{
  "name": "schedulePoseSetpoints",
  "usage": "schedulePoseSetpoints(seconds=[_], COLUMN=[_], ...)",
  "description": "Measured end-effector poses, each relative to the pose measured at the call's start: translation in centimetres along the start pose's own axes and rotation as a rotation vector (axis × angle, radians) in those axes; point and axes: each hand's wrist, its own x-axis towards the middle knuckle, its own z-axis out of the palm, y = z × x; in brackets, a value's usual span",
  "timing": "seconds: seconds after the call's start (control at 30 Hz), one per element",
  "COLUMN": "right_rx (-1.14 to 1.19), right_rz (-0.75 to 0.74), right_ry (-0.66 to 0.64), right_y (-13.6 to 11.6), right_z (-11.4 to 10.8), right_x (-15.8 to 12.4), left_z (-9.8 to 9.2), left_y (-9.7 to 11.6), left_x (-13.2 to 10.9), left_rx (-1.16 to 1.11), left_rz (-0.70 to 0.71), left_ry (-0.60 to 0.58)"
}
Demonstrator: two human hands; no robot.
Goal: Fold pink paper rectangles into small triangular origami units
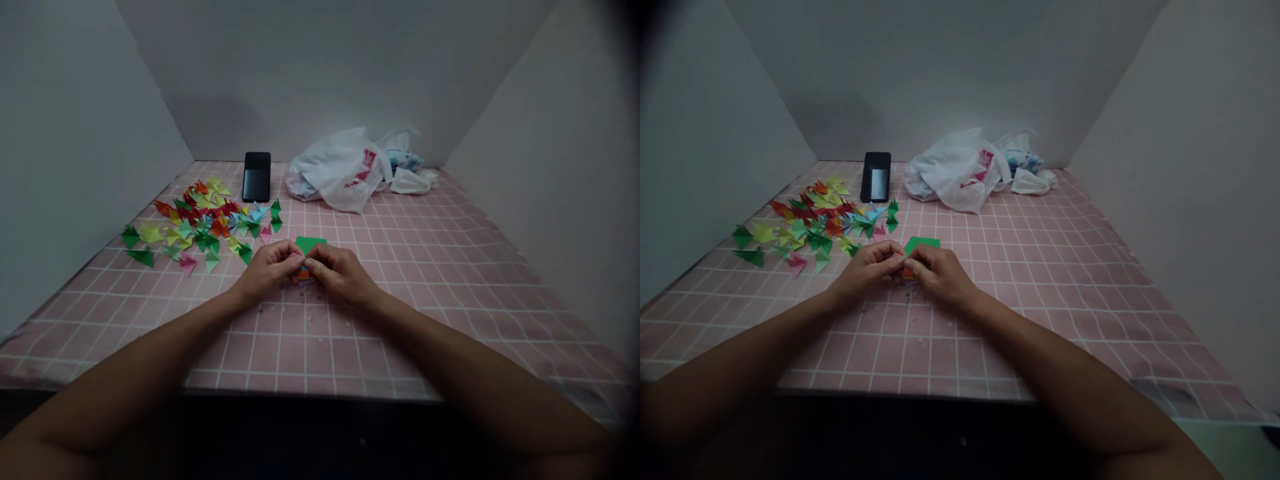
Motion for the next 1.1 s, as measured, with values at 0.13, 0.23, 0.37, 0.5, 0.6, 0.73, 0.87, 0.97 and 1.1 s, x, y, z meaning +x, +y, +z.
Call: schedulePoseSetpoints(seconds=[0.13, 0.23, 0.37, 0.5, 0.6, 0.73, 0.87, 0.97, 1.1], right_rx=[0.183, 0.267, 0.321, 0.496, 0.560, 0.546, 0.500, 0.424, 0.469], right_rz=[0.170, 0.236, 0.262, 0.319, 0.347, 0.311, 0.283, 0.267, 0.282], right_ry=[-0.014, 0.017, 0.027, 0.001, 0.002, -0.001, 0.010, 0.004, -0.001], right_y=[-0.2, -0.5, -0.6, -0.2, 0.3, 0.6, 0.1, -0.5, -0.2], right_z=[0.5, 0.6, 0.5, 0.4, 0.6, 0.9, 0.7, 0.4, 0.4], right_x=[-0.3, -0.4, -0.3, -0.2, -0.1, -0.2, -0.2, -0.2, -0.2], left_z=[0.1, 0.4, 0.6, 0.4, 0.3, 0.4, 0.6, 0.8, 0.8], left_y=[0.0, 0.0, 0.0, -0.2, -0.2, -0.2, 0.0, 0.0, -0.1], left_x=[0.0, 0.0, 0.0, 0.0, 0.1, 0.0, -0.1, -0.2, -0.2], left_rx=[-0.042, -0.112, -0.241, -0.198, -0.174, -0.184, -0.188, -0.242, -0.279], left_rz=[-0.041, -0.093, -0.161, -0.153, -0.148, -0.142, -0.146, -0.170, -0.178], left_ry=[0.017, 0.023, 0.027, 0.066, 0.086, 0.074, 0.060, 0.050, 0.069])
